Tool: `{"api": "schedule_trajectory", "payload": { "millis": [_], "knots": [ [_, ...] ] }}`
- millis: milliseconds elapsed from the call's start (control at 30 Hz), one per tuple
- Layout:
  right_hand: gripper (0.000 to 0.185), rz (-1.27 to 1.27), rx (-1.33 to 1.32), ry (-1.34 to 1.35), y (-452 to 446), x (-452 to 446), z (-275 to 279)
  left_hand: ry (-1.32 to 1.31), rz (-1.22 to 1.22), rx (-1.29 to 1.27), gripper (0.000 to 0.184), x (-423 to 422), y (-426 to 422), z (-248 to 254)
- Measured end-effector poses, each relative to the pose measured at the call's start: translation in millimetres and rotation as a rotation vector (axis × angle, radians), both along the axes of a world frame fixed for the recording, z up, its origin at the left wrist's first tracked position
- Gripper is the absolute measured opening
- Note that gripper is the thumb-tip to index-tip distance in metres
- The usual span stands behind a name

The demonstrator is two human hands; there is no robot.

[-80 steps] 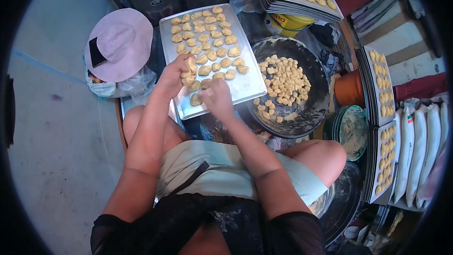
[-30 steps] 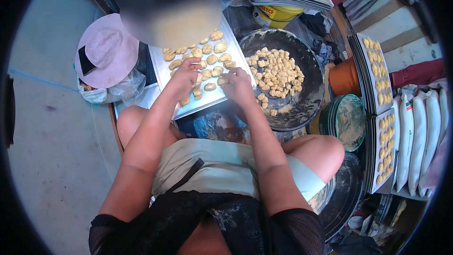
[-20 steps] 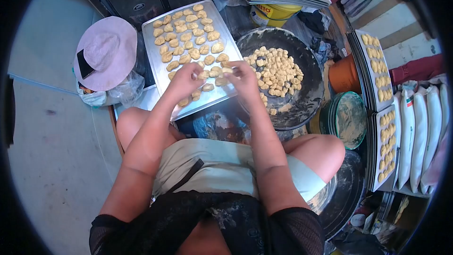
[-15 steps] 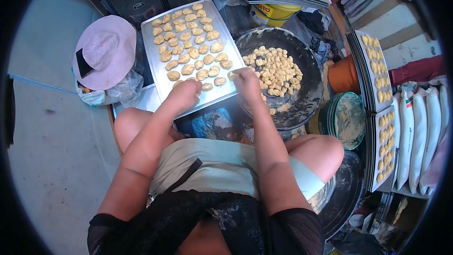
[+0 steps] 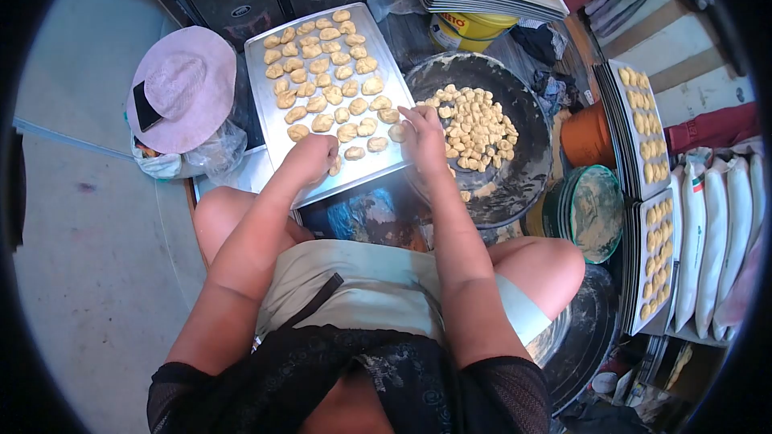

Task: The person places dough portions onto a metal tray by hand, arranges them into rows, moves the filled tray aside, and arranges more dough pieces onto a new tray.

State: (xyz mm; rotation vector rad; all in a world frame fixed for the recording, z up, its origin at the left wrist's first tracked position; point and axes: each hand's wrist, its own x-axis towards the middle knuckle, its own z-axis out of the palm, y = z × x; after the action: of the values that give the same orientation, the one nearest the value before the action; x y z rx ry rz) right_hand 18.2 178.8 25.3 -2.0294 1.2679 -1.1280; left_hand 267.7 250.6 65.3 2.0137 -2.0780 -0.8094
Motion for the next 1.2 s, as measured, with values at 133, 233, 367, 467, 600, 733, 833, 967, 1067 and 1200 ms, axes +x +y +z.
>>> {"api": "schedule_trajectory", "payload": {
  "millis": [133,233,367,467,600,733,833,967,1067,1200],
  "knots": [
    [0.031,0.035,-0.056,0.415,-10,2,6,0.034,0.012,0.01,0.013,2,2,22],
    [0.03,0.074,0.002,0.54,-18,3,7,0.026,0.067,0.021,0.018,4,-2,31],
    [0.035,0.055,-0.016,0.409,-42,14,10,0.011,0.083,0.001,0.02,8,-6,42],
    [0.039,0.024,-0.034,0.425,-61,34,14,0.051,0.097,-0.035,0.024,11,-5,39],
    [0.039,0.119,-0.014,0.687,-85,42,13,0.039,0.09,0.008,0.028,12,-4,54],
    [0.041,0.053,-0.022,0.516,-116,61,19,0.056,0.081,0.012,0.032,17,-3,70],
    [0.045,0.036,-0.078,0.513,-141,83,17,0.095,0.085,0.016,0.032,21,-3,74],
    [0.042,0.067,0.04,0.733,-162,99,18,0.1,0.072,0.018,0.031,22,-2,81],
    [0.04,-0.002,0.09,0.485,-191,118,12,0.123,0.038,-0.037,0.033,22,4,78],
    [0.039,-0.101,0.061,0.504,-214,154,18,0.127,-0.049,0.062,0.036,17,9,85]
  ]
}}
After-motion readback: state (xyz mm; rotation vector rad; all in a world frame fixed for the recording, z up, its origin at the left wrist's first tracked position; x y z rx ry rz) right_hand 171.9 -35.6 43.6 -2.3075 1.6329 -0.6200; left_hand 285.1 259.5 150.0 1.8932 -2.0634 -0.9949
